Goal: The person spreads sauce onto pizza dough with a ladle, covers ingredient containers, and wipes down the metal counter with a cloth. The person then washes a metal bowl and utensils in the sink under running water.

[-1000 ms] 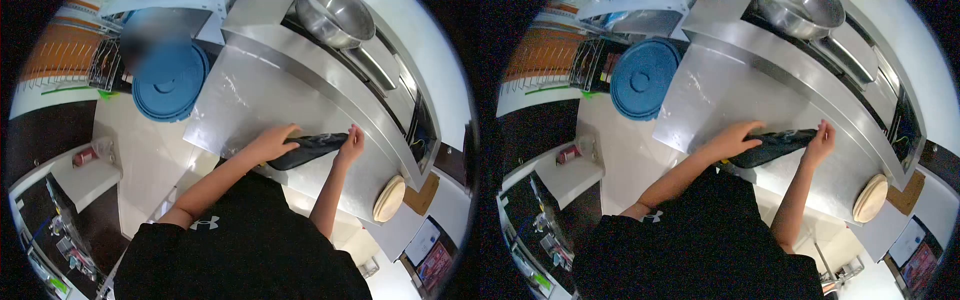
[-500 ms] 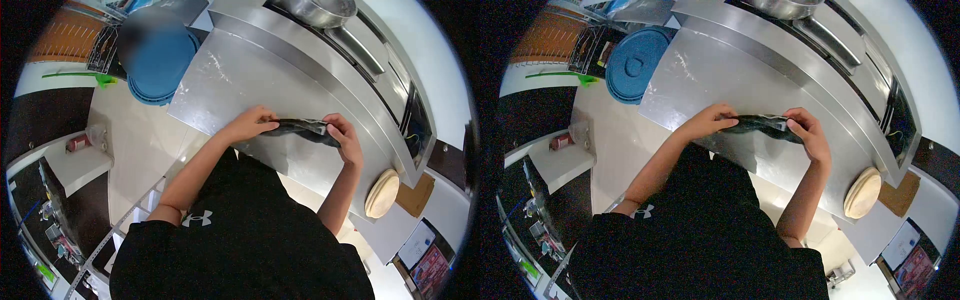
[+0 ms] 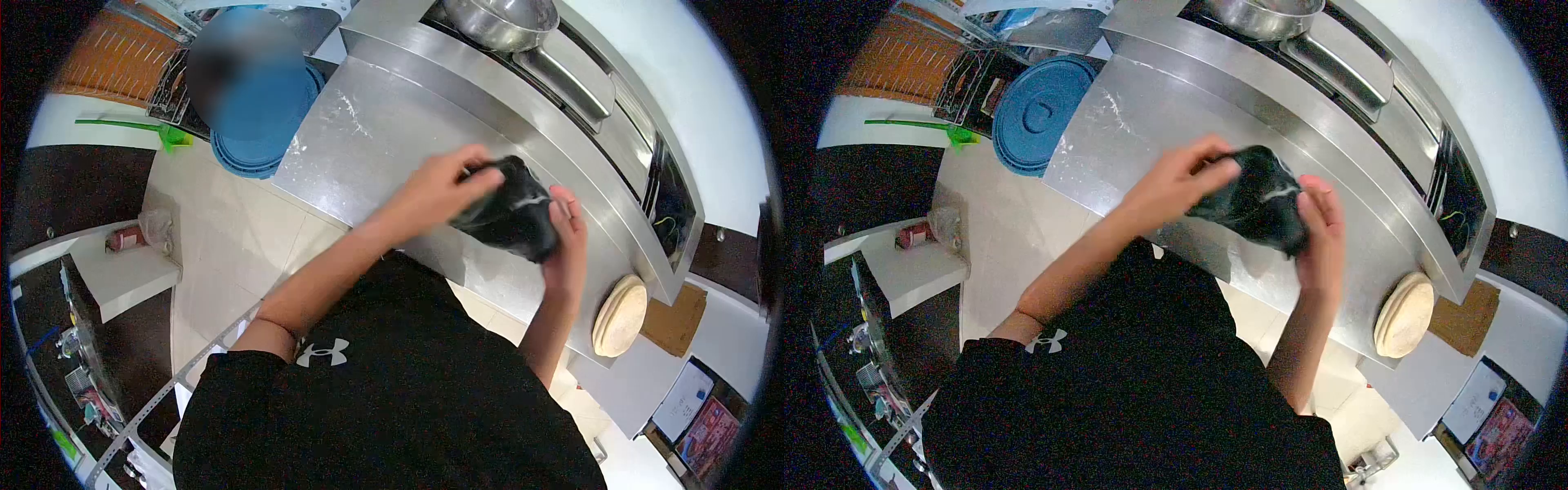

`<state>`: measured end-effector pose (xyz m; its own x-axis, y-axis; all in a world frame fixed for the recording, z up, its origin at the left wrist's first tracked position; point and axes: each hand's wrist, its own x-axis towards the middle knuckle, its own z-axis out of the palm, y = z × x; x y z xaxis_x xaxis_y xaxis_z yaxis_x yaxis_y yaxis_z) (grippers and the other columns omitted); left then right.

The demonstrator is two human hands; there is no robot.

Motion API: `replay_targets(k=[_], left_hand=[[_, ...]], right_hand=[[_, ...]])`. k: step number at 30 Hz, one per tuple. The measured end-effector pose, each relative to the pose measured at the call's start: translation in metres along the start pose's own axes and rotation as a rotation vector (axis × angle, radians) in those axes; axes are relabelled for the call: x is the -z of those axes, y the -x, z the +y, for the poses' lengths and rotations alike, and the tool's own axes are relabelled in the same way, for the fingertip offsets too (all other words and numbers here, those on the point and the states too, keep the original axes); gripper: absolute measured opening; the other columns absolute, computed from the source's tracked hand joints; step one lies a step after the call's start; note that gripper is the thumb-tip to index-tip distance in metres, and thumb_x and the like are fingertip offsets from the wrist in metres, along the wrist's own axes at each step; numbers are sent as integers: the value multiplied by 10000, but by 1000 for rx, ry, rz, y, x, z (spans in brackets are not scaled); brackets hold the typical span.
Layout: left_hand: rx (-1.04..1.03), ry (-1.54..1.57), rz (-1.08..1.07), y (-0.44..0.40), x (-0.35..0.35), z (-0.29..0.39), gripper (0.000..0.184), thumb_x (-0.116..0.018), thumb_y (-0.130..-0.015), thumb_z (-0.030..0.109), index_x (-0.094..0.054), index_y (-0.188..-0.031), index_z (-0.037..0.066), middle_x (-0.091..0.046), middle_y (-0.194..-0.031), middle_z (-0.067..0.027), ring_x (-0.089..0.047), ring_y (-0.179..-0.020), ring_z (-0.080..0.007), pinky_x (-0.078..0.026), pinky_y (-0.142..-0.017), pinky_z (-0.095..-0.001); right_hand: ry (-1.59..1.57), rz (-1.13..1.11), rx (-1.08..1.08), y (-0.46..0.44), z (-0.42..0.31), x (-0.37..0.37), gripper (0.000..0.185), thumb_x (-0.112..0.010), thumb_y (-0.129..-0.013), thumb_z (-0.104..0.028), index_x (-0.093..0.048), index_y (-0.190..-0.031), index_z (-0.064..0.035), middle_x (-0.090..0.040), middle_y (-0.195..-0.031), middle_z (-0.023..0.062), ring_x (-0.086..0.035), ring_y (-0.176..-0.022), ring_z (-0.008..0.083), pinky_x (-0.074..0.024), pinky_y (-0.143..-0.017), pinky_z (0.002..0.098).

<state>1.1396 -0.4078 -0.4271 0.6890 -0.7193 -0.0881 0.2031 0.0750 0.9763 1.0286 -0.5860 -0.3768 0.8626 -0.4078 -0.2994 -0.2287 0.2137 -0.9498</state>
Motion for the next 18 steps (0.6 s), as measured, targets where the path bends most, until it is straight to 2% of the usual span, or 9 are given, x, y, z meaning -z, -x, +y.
replay_targets(k=[1,5,7,9,11,12,14,16,18], left_hand=[[-40,117,-60,3,-13,-1,237,-609,-850,183,-559,-1047,62,-611,-902,-47,-537,-735,-118,-446,-683,-245],[-20,136,-149,8,-43,-19,320,-641,-827,168,-529,-1104,54,-602,-928,-58,-544,-778,-127,-450,-715,-263],[-9,141,-188,-9,-52,-38,345,-654,-814,164,-524,-1111,47,-600,-943,-65,-548,-799,-132,-451,-730,-267],[-127,148,-250,-43,-62,-60,379,-652,-798,154,-517,-1132,36,-612,-970,-87,-560,-799,-170,-454,-747,-287],[-95,-165,-66,-73,-63,-78,378,-623,-774,104,-525,-1133,37,-607,-1008,-103,-568,-867,-219,-453,-783,-318],[-92,-166,-64,-83,-54,-94,378,-623,-774,104,-525,-1133,37,-607,-1008,-103,-568,-867,-219,-453,-783,-318],[-366,-503,270,-96,-34,-125,386,-590,-749,67,-542,-1132,58,-589,-1036,-106,-555,-953,-244,-440,-825,-338],[-292,-391,231,-86,-9,-137,394,-575,-732,40,-553,-1124,70,-575,-1044,-95,-542,-1003,-228,-429,-861,-320],[-291,-321,312,-74,14,-132,337,-555,-752,11,-575,-1085,60,-580,-1037,-85,-560,-950,-204,-441,-848,-301]], right_hand=[[-44,-23,10,8,6,-10,300,-485,-913,-102,-461,-1206,-42,-569,-1072,100,-574,-866,150,-465,-765,243],[-38,-145,-9,32,13,-28,363,-444,-934,-120,-398,-1285,-38,-543,-1181,151,-578,-998,207,-453,-877,285],[168,47,241,38,37,-16,384,-419,-945,-128,-372,-1315,-37,-508,-1239,160,-528,-1093,228,-415,-933,319],[371,241,493,34,65,-2,404,-394,-956,-136,-346,-1344,-35,-472,-1296,169,-477,-1188,249,-378,-990,353],[819,213,436,6,90,11,450,-420,-932,-92,-326,-1366,-22,-360,-1403,176,-374,-1287,269,-274,-1072,396],[818,211,433,-20,117,29,450,-420,-932,-92,-326,-1366,-22,-360,-1403,176,-374,-1287,269,-274,-1072,396],[1406,44,409,-73,165,58,479,-434,-911,-85,-320,-1369,-9,-331,-1429,155,-305,-1330,280,-220,-1096,416],[1426,71,450,-88,165,47,482,-438,-904,-82,-326,-1367,-9,-328,-1433,150,-302,-1332,283,-218,-1096,418],[1465,131,537,-99,163,29,490,-446,-890,-75,-337,-1363,-9,-320,-1440,141,-295,-1335,289,-214,-1097,423]])
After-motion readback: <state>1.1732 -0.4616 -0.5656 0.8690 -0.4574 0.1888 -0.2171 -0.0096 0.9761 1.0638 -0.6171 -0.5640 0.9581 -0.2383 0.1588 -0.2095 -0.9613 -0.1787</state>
